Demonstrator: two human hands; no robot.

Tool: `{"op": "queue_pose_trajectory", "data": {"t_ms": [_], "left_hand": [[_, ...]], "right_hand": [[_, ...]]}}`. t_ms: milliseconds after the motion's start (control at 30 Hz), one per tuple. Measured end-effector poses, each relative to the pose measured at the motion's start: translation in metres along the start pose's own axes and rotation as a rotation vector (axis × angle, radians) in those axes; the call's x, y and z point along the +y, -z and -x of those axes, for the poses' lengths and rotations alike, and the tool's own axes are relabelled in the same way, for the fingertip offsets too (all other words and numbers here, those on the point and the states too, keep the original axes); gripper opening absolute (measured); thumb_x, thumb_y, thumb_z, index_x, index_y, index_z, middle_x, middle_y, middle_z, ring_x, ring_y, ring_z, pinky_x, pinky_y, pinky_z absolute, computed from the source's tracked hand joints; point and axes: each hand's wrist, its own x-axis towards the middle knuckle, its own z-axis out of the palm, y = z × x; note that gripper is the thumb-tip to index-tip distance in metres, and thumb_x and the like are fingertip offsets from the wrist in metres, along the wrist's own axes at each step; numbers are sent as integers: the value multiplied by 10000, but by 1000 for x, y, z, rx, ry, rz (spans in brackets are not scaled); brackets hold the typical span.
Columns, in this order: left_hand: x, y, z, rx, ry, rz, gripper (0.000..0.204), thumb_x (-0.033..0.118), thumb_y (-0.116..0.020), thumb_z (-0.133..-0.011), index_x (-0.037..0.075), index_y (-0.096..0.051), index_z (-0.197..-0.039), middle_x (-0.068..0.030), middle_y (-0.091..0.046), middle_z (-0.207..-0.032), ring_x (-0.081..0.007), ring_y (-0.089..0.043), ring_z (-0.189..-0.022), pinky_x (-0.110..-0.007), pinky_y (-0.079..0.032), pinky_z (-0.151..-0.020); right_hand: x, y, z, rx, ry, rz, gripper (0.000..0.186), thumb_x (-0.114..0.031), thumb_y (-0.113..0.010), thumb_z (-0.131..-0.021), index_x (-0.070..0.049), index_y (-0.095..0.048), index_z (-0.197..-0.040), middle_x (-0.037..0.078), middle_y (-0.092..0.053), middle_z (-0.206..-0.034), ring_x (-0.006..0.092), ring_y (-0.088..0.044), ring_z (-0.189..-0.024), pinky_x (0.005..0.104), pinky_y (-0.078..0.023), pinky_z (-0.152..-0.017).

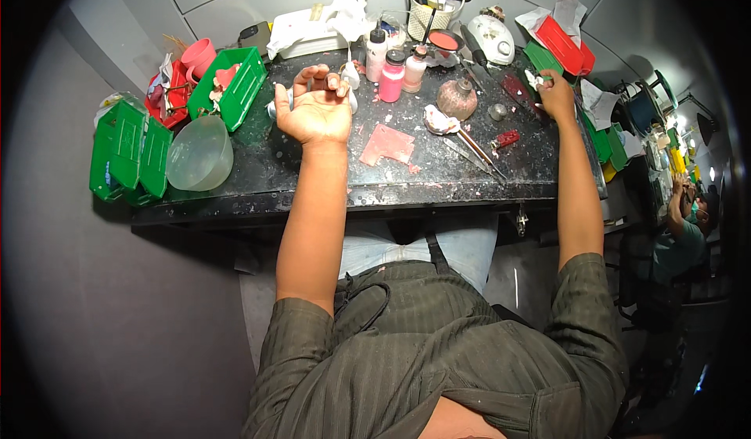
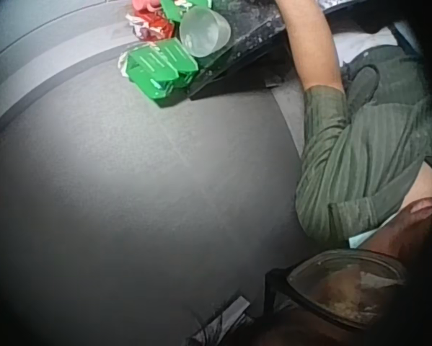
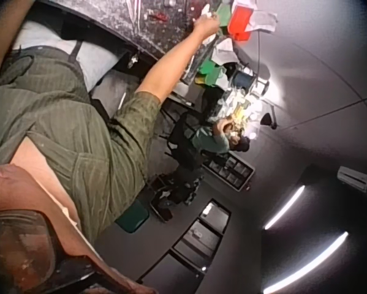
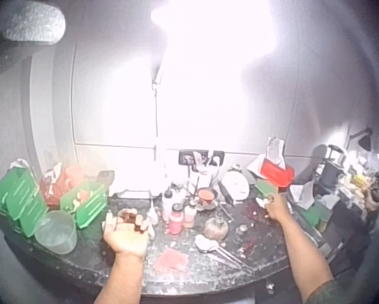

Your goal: The person applies liquid and wax to a dental model, walks across the room holding the model, returns to the workbench, and shapes wax on the dental cast using a carving tool.

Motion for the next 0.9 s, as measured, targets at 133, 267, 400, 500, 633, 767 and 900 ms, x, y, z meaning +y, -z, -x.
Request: {"op": "queue_pose_trajectory", "data": {"t_ms": [133,267,400,500,633,767,900], "left_hand": [[0,0,-1,11,10,10,593,543,-396,-980,2,-634,-930,-173,-654,-908,-288,-524,-714,-398,-400,-620],[-1,-2,2,17,8,9,595,546,-397,-977,2,-632,-925,-173,-654,-905,-285,-522,-713,-401,-397,-619],[-1,1,-1,18,-2,7,595,547,-399,-975,2,-631,-923,-172,-653,-900,-283,-517,-708,-401,-392,-618],[1,-2,0,7,7,36,600,547,-388,-973,-2,-628,-930,-172,-642,-901,-283,-506,-719,-397,-381,-618],[2,-8,3,27,46,70,594,536,-376,-982,0,-628,-938,-171,-629,-892,-286,-493,-718,-403,-379,-625],[3,-6,8,-31,50,63,536,468,-367,-994,0,-628,-978,-183,-586,-968,-276,-451,-760,-401,-363,-682],[2,-13,14,-30,56,52,499,453,-395,-988,11,-627,-979,-176,-580,-976,-270,-442,-761,-395,-354,-678]], "right_hand": [[-2,16,18,48,-6,2,310,-120,-685,-863,-114,-700,-1173,122,-682,-890,273,-667,-824,383,-517,-792],[4,25,43,76,142,20,215,-129,-671,-901,-76,-732,-1100,146,-676,-973,275,-661,-874,373,-507,-822],[14,34,67,157,245,-66,221,-166,-692,-909,-67,-729,-1103,132,-683,-969,255,-663,-876,351,-507,-825],[10,44,98,153,159,-88,211,-173,-694,-917,-62,-730,-1093,109,-690,-981,221,-659,-878,324,-502,-808],[17,44,132,185,163,-143,202,-175,-695,-929,-54,-730,-1088,85,-695,-995,187,-648,-864,305,-497,-781],[13,36,153,186,81,-177,225,-152,-711,-924,-56,-719,-1127,47,-682,-932,135,-620,-814,275,-488,-755],[17,29,161,145,-34,-230,265,-136,-729,-911,-45,-705,-1159,20,-673,-908,97,-609,-820,252,-482,-755]]}}
